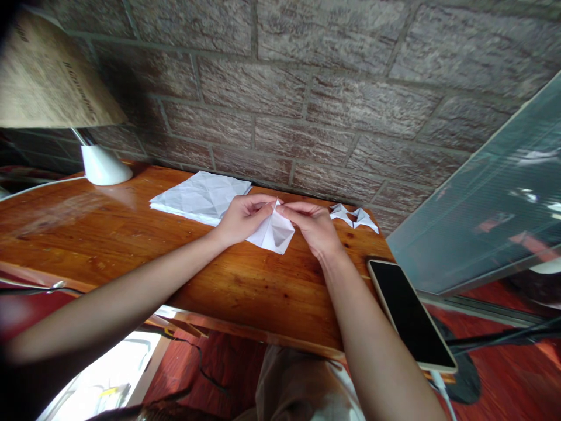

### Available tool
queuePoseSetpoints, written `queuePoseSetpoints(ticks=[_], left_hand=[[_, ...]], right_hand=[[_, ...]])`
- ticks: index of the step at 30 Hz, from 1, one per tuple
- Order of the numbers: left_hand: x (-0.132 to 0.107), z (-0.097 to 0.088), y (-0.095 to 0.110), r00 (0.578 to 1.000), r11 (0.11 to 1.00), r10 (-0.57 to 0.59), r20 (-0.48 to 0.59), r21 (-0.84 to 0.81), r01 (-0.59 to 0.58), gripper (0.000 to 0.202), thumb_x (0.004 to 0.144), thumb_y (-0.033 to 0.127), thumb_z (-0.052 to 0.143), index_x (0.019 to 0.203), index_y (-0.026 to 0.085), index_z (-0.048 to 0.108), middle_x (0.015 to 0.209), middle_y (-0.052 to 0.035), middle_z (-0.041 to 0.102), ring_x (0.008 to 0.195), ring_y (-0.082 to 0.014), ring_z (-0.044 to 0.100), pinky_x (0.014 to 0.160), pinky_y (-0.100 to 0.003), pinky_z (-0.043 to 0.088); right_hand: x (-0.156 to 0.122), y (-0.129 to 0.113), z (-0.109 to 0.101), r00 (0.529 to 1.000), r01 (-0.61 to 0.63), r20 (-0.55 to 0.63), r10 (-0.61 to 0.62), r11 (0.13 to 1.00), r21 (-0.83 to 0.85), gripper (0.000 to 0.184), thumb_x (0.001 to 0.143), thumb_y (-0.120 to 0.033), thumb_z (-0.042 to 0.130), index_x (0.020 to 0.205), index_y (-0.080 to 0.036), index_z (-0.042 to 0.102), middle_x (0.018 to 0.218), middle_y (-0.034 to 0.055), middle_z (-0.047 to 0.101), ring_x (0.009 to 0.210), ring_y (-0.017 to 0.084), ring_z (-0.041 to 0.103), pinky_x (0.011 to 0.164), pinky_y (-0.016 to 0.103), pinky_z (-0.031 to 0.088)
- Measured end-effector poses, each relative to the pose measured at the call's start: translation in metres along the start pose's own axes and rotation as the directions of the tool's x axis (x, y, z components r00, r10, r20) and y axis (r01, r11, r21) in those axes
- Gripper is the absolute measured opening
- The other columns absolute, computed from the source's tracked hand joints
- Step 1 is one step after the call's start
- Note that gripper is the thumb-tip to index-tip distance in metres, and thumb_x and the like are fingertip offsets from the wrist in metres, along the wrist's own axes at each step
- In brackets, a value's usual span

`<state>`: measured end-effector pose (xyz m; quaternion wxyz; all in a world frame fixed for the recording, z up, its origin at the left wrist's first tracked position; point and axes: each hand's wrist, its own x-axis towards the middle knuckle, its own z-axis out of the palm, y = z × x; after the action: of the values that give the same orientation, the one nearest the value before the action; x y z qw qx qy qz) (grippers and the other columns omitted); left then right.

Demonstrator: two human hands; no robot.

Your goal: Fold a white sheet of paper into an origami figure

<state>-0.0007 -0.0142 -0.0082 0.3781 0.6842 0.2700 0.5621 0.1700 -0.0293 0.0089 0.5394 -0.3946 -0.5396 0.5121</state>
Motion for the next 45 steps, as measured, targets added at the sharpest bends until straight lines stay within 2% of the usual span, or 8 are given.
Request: queuePoseSetpoints(ticks=[8, 22, 28, 38, 45], left_hand=[[-0.001, 0.001, 0.002, 0.997, 0.996, -0.071, -0.019, -0.052, 0.07, 0.035, 0.084, 0.05, 0.068, 0.085, 0.017, 0.079, 0.083, -0.0027, 0.076, 0.082, -0.018, 0.067, 0.078, -0.028, 0.051], [-0.002, 0.003, 0.012, 0.997, 0.994, -0.059, -0.053, -0.092, 0.054, 0.038, 0.078, 0.055, 0.074, 0.084, 0.018, 0.081, 0.08, -0.0037, 0.077, 0.08, -0.0187, 0.067, 0.076, -0.029, 0.052], [0.0, 0.002, 0.011, 0.999, 0.992, -0.045, -0.014, -0.117, 0.043, 0.037, 0.079, 0.052, 0.074, 0.089, 0.017, 0.081, 0.086, -0.0051, 0.078, 0.085, -0.0195, 0.069, 0.081, -0.03, 0.053], [0.0, 0.002, 0.009, 0.998, 0.989, -0.063, -0.021, -0.139, 0.06, 0.04, 0.075, 0.055, 0.077, 0.09, 0.018, 0.081, 0.089, -0.006, 0.079, 0.089, -0.0208, 0.071, 0.085, -0.032, 0.054], [0.002, -0.001, 0.008, 0.996, 0.973, -0.086, 0.008, -0.213, 0.085, 0.033, 0.075, 0.047, 0.08, 0.092, 0.019, 0.081, 0.1, -0.0071, 0.079, 0.094, -0.0204, 0.071, 0.092, -0.034, 0.052]], right_hand=[[-0.002, -0.002, 0.002, 0.998, 0.065, -0.007, -0.065, 0.997, -0.042, 0.025, 0.057, -0.037, 0.093, 0.075, -0.025, 0.081, 0.082, 0.0011, 0.08, 0.074, 0.018, 0.07, 0.082, 0.035, 0.053], [-0.001, -0.001, 0.0, 0.994, 0.106, 0.024, -0.104, 0.992, -0.072, 0.023, 0.062, -0.038, 0.091, 0.078, -0.025, 0.082, 0.088, 0.0017, 0.08, 0.081, 0.02, 0.071, 0.087, 0.037, 0.053], [-0.001, -0.001, 0.0, 0.993, 0.097, 0.066, -0.094, 0.994, -0.04, 0.024, 0.064, -0.039, 0.09, 0.082, -0.025, 0.082, 0.087, 0.0014, 0.08, 0.084, 0.02, 0.071, 0.091, 0.037, 0.053], [0.0, 0.0, 0.0, 0.991, 0.117, 0.075, -0.112, 0.991, -0.059, 0.025, 0.065, -0.042, 0.089, 0.082, -0.025, 0.082, 0.088, 0.0016, 0.08, 0.086, 0.02, 0.071, 0.091, 0.038, 0.053], [-0.002, -0.002, 0.001, 0.989, 0.124, 0.087, -0.118, 0.99, -0.067, 0.02, 0.067, -0.039, 0.088, 0.082, -0.026, 0.082, 0.088, 0.0011, 0.08, 0.082, 0.018, 0.07, 0.089, 0.035, 0.052]])
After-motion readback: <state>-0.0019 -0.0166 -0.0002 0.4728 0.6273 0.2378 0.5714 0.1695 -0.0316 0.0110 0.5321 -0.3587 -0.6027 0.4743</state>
